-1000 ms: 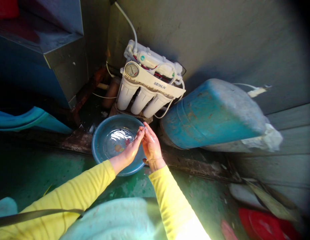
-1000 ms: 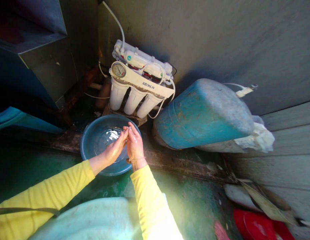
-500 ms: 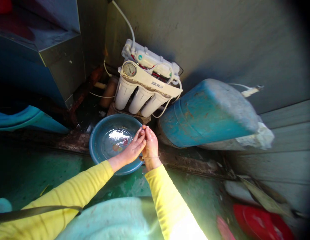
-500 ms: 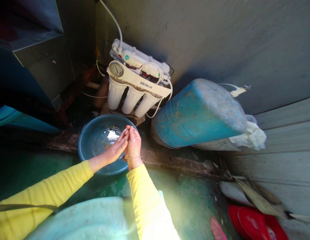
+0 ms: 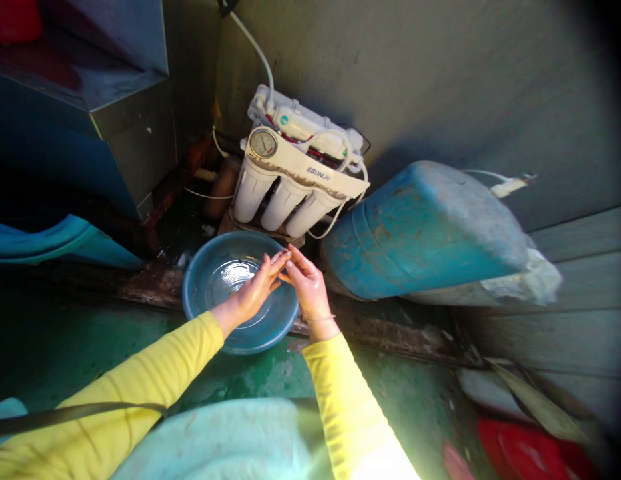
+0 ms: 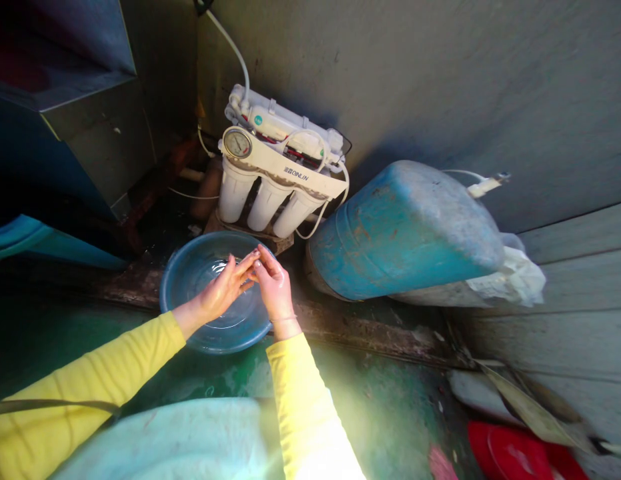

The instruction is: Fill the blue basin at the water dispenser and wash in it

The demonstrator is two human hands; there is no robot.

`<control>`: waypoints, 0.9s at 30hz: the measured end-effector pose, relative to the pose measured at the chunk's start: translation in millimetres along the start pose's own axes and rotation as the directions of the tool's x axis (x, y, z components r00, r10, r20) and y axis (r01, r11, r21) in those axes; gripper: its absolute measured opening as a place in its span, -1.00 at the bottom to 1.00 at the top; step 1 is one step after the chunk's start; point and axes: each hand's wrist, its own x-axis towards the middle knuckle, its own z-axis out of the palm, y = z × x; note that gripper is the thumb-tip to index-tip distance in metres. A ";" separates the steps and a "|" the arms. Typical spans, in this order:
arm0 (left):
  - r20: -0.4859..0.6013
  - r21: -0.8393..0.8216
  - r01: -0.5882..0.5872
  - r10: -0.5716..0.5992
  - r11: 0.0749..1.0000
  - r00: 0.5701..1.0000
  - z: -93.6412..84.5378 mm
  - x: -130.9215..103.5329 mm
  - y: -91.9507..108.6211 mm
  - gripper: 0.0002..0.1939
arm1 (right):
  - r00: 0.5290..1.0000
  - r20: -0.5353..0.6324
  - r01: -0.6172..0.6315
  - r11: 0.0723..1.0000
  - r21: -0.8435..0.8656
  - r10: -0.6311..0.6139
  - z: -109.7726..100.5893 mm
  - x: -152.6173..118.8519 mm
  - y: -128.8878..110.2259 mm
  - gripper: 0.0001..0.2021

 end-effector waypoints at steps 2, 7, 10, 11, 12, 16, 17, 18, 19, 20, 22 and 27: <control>0.019 -0.011 0.013 -0.013 1.000 1.000 -4.1 1.0 -0.9 -0.42 | 0.996 -0.058 0.053 0.974 -0.221 -0.068 -5.3 0.9 -3.9 -0.60; 0.056 0.114 -0.058 0.052 0.992 0.997 -12.7 3.0 -4.7 -0.46 | 0.978 -0.041 0.169 0.890 -0.424 -0.206 -11.1 1.9 -11.1 -0.73; 0.081 0.264 -0.156 0.139 0.952 0.987 -17.5 4.9 -2.8 -0.46 | 0.954 -0.018 0.250 0.826 -0.506 -0.300 -12.6 1.8 -12.8 -0.80; 0.094 0.327 -0.192 0.171 0.925 0.981 -19.4 5.5 -1.1 -0.46 | 0.953 -0.001 0.258 0.809 -0.529 -0.305 -13.5 1.8 -13.3 -0.80; 0.111 0.397 -0.229 0.201 0.889 0.973 -21.5 5.9 1.1 -0.47 | 0.953 0.017 0.261 0.794 -0.549 -0.301 -14.6 2.0 -13.7 -0.79; 0.202 0.638 -0.352 0.293 0.685 0.935 -29.0 5.8 12.3 -0.55 | 0.960 0.070 0.259 0.763 -0.593 -0.272 -19.2 2.9 -14.2 -0.80; 0.222 0.685 -0.368 0.300 0.629 0.928 -30.2 5.3 14.8 -0.57 | 0.962 0.077 0.255 0.759 -0.599 -0.263 -19.9 3.0 -13.9 -0.80; 0.241 0.728 -0.378 0.302 0.573 0.922 -30.9 4.6 16.9 -0.59 | 0.964 0.079 0.248 0.753 -0.609 -0.254 -20.1 2.9 -13.3 -0.81; 0.259 0.763 -0.385 0.300 0.520 0.918 -31.2 4.0 18.3 -0.61 | 0.966 0.076 0.240 0.746 -0.621 -0.248 -20.1 2.9 -12.7 -0.82; 0.274 0.788 -0.390 0.296 0.476 0.915 -31.2 3.5 19.2 -0.61 | 0.967 0.069 0.231 0.739 -0.633 -0.244 -19.6 2.8 -12.1 -0.83; 0.287 0.807 -0.393 0.290 0.441 0.913 -30.4 3.2 18.8 -0.61 | 0.971 0.042 0.209 0.746 -0.633 -0.236 -18.2 2.9 -11.3 -0.85; 0.159 0.641 -0.282 0.235 0.714 0.959 -28.6 6.5 13.5 -0.49 | 0.995 -0.013 0.087 0.896 -0.435 -0.103 -16.8 5.1 -13.4 -0.85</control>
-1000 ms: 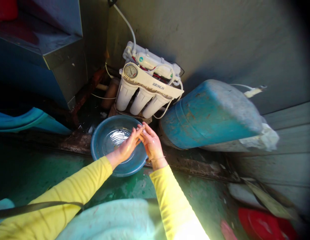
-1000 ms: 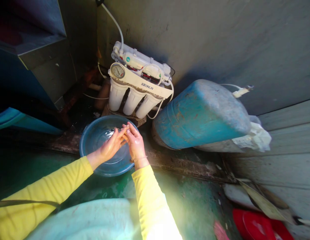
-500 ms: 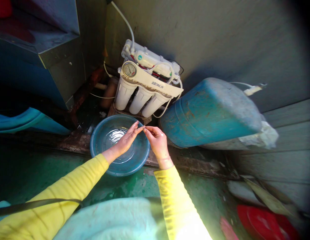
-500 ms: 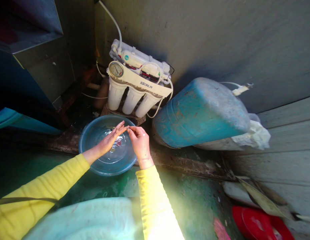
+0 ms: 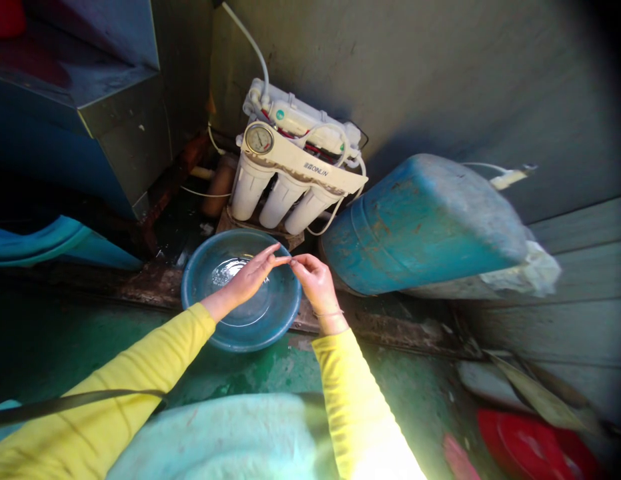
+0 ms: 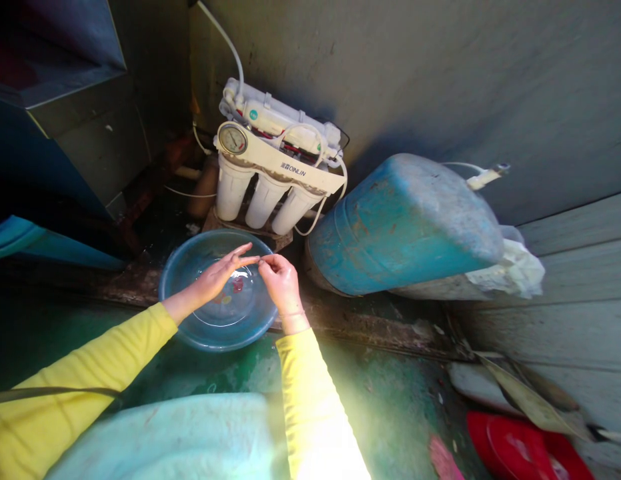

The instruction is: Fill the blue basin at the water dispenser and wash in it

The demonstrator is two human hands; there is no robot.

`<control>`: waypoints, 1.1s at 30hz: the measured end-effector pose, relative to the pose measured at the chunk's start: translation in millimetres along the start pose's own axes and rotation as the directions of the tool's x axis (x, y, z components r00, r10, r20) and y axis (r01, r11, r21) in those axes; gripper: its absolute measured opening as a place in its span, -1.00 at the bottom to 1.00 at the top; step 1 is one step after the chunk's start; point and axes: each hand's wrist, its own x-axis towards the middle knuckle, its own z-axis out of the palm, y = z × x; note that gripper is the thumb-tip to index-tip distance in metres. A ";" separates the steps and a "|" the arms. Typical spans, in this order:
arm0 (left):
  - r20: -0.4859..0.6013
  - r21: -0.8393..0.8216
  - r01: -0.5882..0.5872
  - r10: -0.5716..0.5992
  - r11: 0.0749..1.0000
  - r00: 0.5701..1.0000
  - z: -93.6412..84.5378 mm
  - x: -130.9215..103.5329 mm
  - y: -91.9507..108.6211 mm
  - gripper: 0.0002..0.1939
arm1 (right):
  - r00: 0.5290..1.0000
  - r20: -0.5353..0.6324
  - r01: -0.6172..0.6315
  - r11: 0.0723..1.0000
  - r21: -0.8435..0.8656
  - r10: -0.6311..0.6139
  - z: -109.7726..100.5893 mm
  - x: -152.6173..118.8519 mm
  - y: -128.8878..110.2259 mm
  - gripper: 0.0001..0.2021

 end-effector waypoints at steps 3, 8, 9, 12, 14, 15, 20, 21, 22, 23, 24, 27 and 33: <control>0.019 -0.117 0.081 -0.080 0.990 0.997 -1.1 1.7 -0.1 -0.42 | 0.995 0.080 -0.071 0.987 0.146 0.060 -3.4 1.2 1.0 -0.80; 0.023 0.025 -0.016 0.015 1.000 1.000 -7.2 3.5 1.5 -0.45 | 0.973 0.194 -0.178 0.940 0.292 0.123 -6.9 0.5 4.6 -0.72; 0.028 0.064 -0.041 0.039 0.997 0.999 -7.9 3.6 1.3 -0.46 | 0.971 0.203 -0.187 0.935 0.302 0.128 -6.8 0.3 4.3 -0.70; 0.043 0.189 -0.087 0.080 0.978 0.996 -7.7 3.4 0.3 -0.49 | 0.972 0.195 -0.175 0.955 0.241 0.129 -5.9 -0.4 0.7 -0.69; 0.046 0.259 -0.101 0.092 0.961 0.995 -6.6 2.9 0.0 -0.52 | 0.979 0.169 -0.140 0.978 0.158 0.113 -5.9 -0.7 -2.4 -0.72; 0.045 0.277 -0.105 0.097 0.955 0.994 -6.0 2.6 0.2 -0.53 | 0.982 0.163 -0.119 0.985 0.122 0.098 -6.0 -0.8 -3.5 -0.74; -0.003 0.109 -0.080 0.081 0.991 0.997 -3.0 2.1 1.7 -0.50 | 0.985 0.172 -0.039 0.993 0.113 0.019 -5.7 -0.4 -2.3 -0.78; -0.008 0.038 -0.052 0.052 0.998 0.999 -1.9 2.1 1.4 -0.48 | 0.987 0.160 -0.028 0.992 0.124 0.008 -4.7 0.0 -0.8 -0.78; -0.012 -0.044 -0.012 0.011 0.999 1.000 -0.5 2.2 0.7 -0.47 | 0.990 0.144 -0.019 0.990 0.138 -0.001 -3.4 0.4 0.9 -0.79; -0.010 -0.135 0.038 -0.040 0.990 0.999 1.1 2.4 -0.4 -0.45 | 0.992 0.127 -0.011 0.988 0.155 -0.009 -1.8 0.9 2.9 -0.80; -0.002 -0.233 0.094 -0.097 0.968 0.995 2.9 2.7 -1.8 -0.43 | 0.994 0.112 -0.008 0.984 0.180 -0.012 -0.2 1.4 4.9 -0.81; 0.053 -0.496 0.244 -0.252 0.833 0.966 7.4 4.1 -5.9 -0.39 | 0.996 0.088 -0.030 0.960 0.277 0.006 4.0 2.8 10.6 -0.86; 0.186 -0.695 0.367 -0.338 0.619 0.923 6.7 6.4 -6.4 -0.35 | 0.997 0.079 -0.033 0.941 0.338 0.006 2.9 3.4 16.4 -0.82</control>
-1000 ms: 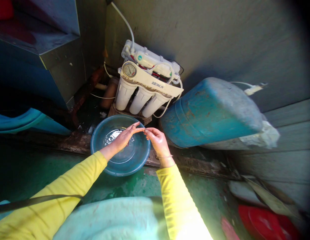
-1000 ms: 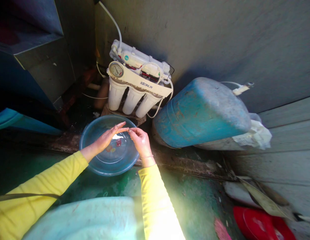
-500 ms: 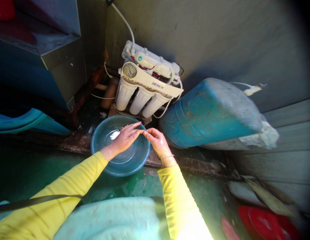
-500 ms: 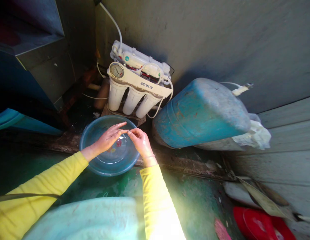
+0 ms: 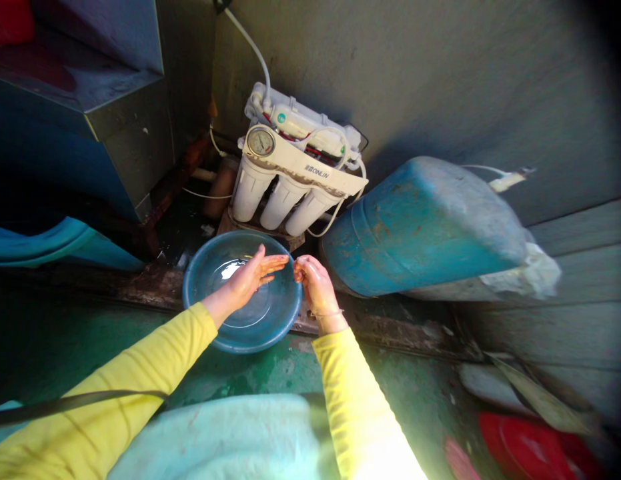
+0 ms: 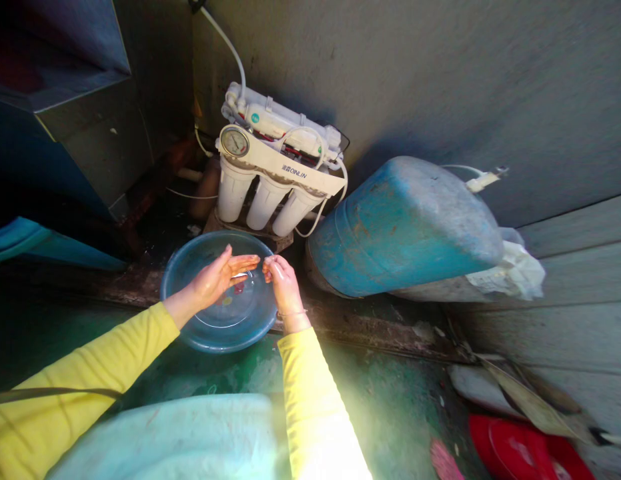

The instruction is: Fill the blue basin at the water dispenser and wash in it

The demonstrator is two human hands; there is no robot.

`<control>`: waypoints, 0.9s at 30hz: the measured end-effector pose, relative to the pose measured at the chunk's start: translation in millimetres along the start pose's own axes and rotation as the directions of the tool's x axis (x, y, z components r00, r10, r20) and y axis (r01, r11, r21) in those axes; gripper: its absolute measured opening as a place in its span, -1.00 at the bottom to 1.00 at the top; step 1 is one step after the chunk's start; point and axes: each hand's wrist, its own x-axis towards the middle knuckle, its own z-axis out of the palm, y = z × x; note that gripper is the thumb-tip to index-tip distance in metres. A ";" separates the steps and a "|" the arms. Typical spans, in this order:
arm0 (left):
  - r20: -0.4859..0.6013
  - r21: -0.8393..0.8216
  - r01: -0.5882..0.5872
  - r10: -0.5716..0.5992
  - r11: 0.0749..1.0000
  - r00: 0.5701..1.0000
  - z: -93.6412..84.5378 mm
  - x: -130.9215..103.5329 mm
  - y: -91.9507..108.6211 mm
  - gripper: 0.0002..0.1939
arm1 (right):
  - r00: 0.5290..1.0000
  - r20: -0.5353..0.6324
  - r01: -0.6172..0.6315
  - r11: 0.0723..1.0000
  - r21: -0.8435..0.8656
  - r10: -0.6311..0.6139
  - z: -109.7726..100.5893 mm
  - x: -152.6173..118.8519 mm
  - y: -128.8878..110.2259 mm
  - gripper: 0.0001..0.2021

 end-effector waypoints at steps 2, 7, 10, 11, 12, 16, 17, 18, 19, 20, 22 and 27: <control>0.023 -0.061 0.011 -0.010 0.998 1.000 -1.1 -0.3 0.3 -0.36 | 1.000 -0.007 0.017 0.999 -0.033 -0.017 -3.6 0.8 0.2 -0.74; 0.062 -0.130 0.032 -0.024 0.991 0.998 -3.5 -0.8 -1.4 -0.38 | 0.988 -0.153 -0.047 0.993 -0.109 0.030 -17.4 3.6 -0.6 -0.57; 0.073 -0.130 0.035 -0.025 0.991 0.997 -0.1 -1.8 -1.7 -0.39 | 0.978 -0.203 -0.081 0.984 -0.157 0.048 -18.7 1.2 -2.9 -0.62; 0.073 -0.124 0.030 -0.022 0.992 0.997 2.3 -2.2 -2.1 -0.40 | 0.984 -0.167 -0.086 0.989 -0.119 0.065 -15.6 -0.6 -3.7 -0.72; 0.069 -0.115 0.024 -0.016 0.993 0.997 5.2 -2.8 -2.8 -0.41 | 0.990 -0.104 -0.096 0.994 -0.048 0.090 -10.6 -2.6 -4.3 -0.77; 0.030 0.002 -0.079 0.079 0.997 0.996 18.8 -4.6 -9.6 -0.41 | 0.992 0.038 -0.130 0.954 0.272 0.124 20.6 -9.3 -1.3 -0.44; 0.021 0.083 -0.126 0.125 0.989 0.992 21.3 -5.0 -12.1 -0.41 | 0.993 0.005 -0.110 0.947 0.302 0.114 28.1 -10.2 0.7 -0.46; 0.017 0.189 -0.173 0.173 0.967 0.985 23.1 -5.5 -14.6 -0.40 | 0.994 -0.040 -0.080 0.945 0.317 0.098 34.4 -10.7 2.8 -0.49; 0.023 0.307 -0.215 0.218 0.927 0.976 24.2 -6.1 -17.0 -0.39 | 0.993 -0.090 -0.049 0.945 0.322 0.082 39.3 -11.1 4.7 -0.52; 0.039 0.422 -0.247 0.255 0.873 0.966 24.6 -6.8 -19.2 -0.38 | 0.988 -0.137 -0.022 0.948 0.319 0.069 42.8 -11.5 6.1 -0.57; 0.084 0.591 -0.283 0.291 0.755 0.953 24.4 -8.5 -22.8 -0.38 | 0.976 -0.212 0.013 0.955 0.296 0.052 46.1 -12.2 6.5 -0.65; 0.187 0.733 -0.350 0.322 0.583 0.928 25.7 -14.6 -26.2 -0.38 | 0.949 -0.305 -0.001 0.966 0.258 0.082 43.7 -12.5 0.3 -0.73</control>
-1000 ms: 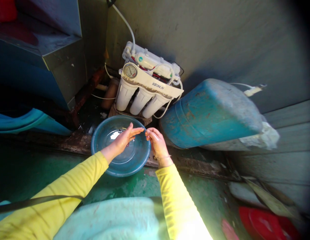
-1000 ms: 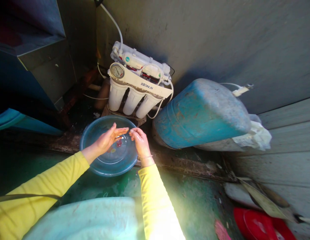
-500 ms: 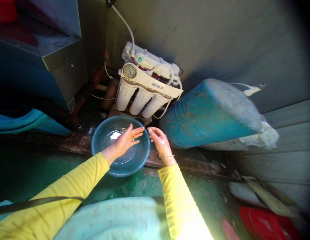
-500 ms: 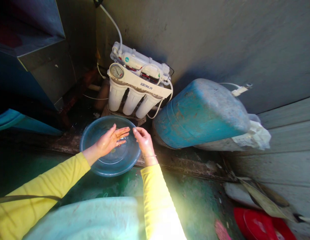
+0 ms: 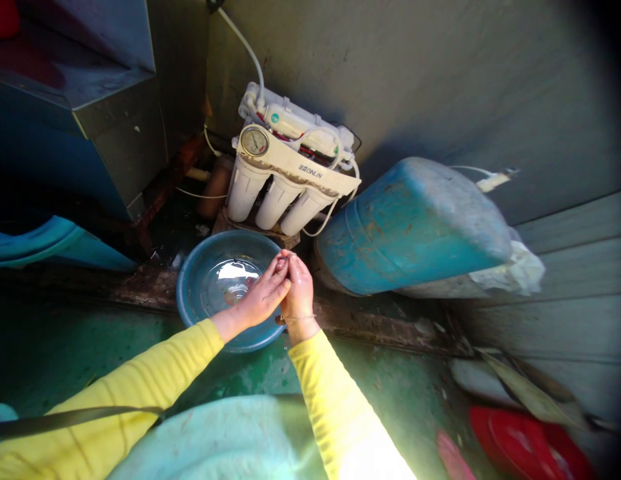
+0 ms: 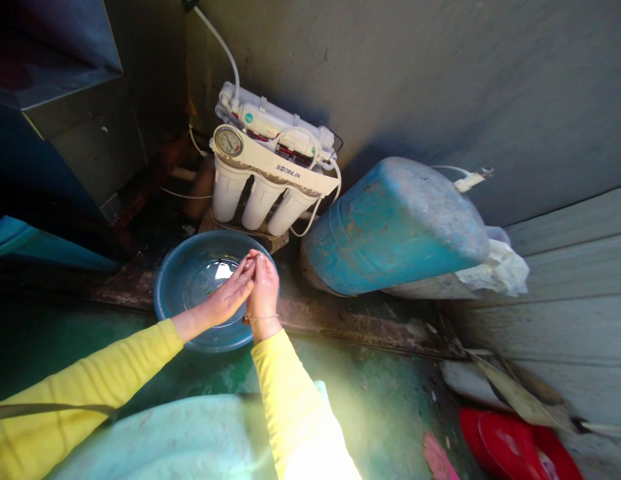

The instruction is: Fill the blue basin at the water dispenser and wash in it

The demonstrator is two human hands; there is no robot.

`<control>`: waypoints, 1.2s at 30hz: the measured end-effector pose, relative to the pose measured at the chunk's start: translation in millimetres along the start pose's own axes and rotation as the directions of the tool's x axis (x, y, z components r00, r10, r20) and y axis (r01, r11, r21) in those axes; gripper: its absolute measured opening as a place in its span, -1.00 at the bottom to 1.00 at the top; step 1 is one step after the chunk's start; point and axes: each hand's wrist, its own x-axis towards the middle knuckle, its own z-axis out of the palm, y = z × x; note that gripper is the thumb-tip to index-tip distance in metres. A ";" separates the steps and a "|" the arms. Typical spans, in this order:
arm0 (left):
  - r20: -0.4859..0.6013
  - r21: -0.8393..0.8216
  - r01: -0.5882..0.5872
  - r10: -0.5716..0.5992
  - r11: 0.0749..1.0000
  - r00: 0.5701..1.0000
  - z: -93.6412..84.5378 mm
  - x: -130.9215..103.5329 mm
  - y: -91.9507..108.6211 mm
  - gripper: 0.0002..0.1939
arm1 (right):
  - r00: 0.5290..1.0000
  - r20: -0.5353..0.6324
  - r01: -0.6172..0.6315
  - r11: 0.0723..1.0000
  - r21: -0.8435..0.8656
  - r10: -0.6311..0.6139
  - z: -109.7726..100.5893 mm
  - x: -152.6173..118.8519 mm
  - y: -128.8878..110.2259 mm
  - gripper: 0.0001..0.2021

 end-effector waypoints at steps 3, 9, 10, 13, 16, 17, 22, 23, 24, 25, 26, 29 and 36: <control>0.016 0.031 -0.056 0.055 0.998 0.998 2.7 -2.8 2.3 -0.39 | 0.999 -0.015 -0.047 0.998 0.048 0.048 -1.9 3.4 1.0 -0.73; -0.021 -0.230 0.091 -0.099 0.969 0.995 8.1 0.6 -4.8 -0.40 | 0.991 0.098 -0.101 0.989 0.107 0.090 -1.1 4.0 2.9 -0.70; -0.032 -0.296 0.108 -0.123 0.949 0.992 7.6 2.7 -5.6 -0.39 | 0.988 0.130 -0.096 0.988 0.117 0.080 -0.4 2.7 0.8 -0.69; -0.050 -0.504 0.116 -0.163 0.856 0.985 4.0 9.0 -3.6 -0.36 | 0.969 0.231 -0.125 0.980 0.155 0.087 0.3 -0.9 -7.4 -0.56; -0.015 -0.603 0.134 -0.179 0.787 0.984 0.6 11.3 -1.2 -0.35 | 0.959 0.273 -0.130 0.978 0.165 0.081 -1.2 -2.1 -11.4 -0.51; -0.013 -0.567 0.138 -0.176 0.812 0.984 0.0 10.9 -1.7 -0.36 | 0.962 0.263 -0.118 0.981 0.153 0.075 -1.8 -1.9 -11.0 -0.51; -0.021 -0.288 0.129 -0.141 0.949 0.990 -0.1 4.5 -8.0 -0.32 | 0.991 0.133 -0.008 1.000 0.011 0.007 -2.1 0.5 0.3 -0.64; -0.010 -0.242 0.120 -0.126 0.963 0.992 0.1 3.1 -7.9 -0.31 | 0.994 0.107 0.010 1.000 -0.004 -0.009 -1.9 1.2 2.7 -0.67; 0.002 -0.191 0.103 -0.105 0.976 0.995 0.0 1.8 -7.3 -0.32 | 0.997 0.078 0.019 1.000 -0.007 -0.019 -1.8 1.9 4.4 -0.70; 0.014 -0.149 0.083 -0.081 0.985 0.997 -0.2 0.9 -6.3 -0.33 | 0.999 0.045 0.020 1.000 0.000 -0.020 -1.8 2.8 5.2 -0.72; 0.024 -0.127 0.064 -0.062 0.990 0.998 -0.8 0.3 -5.1 -0.34 | 1.000 0.022 0.008 1.000 0.016 -0.008 -2.2 3.9 5.0 -0.75; 0.038 -0.155 0.064 -0.059 0.986 0.998 -4.5 1.1 -2.6 -0.36 | 0.991 0.088 -0.105 0.992 0.064 0.099 -6.3 8.3 -1.7 -0.73; 0.058 -0.548 0.220 -0.226 0.807 0.972 -13.2 8.6 1.1 -0.36 | 0.928 0.325 -0.165 0.982 -0.087 0.185 -29.9 20.7 -20.4 -0.58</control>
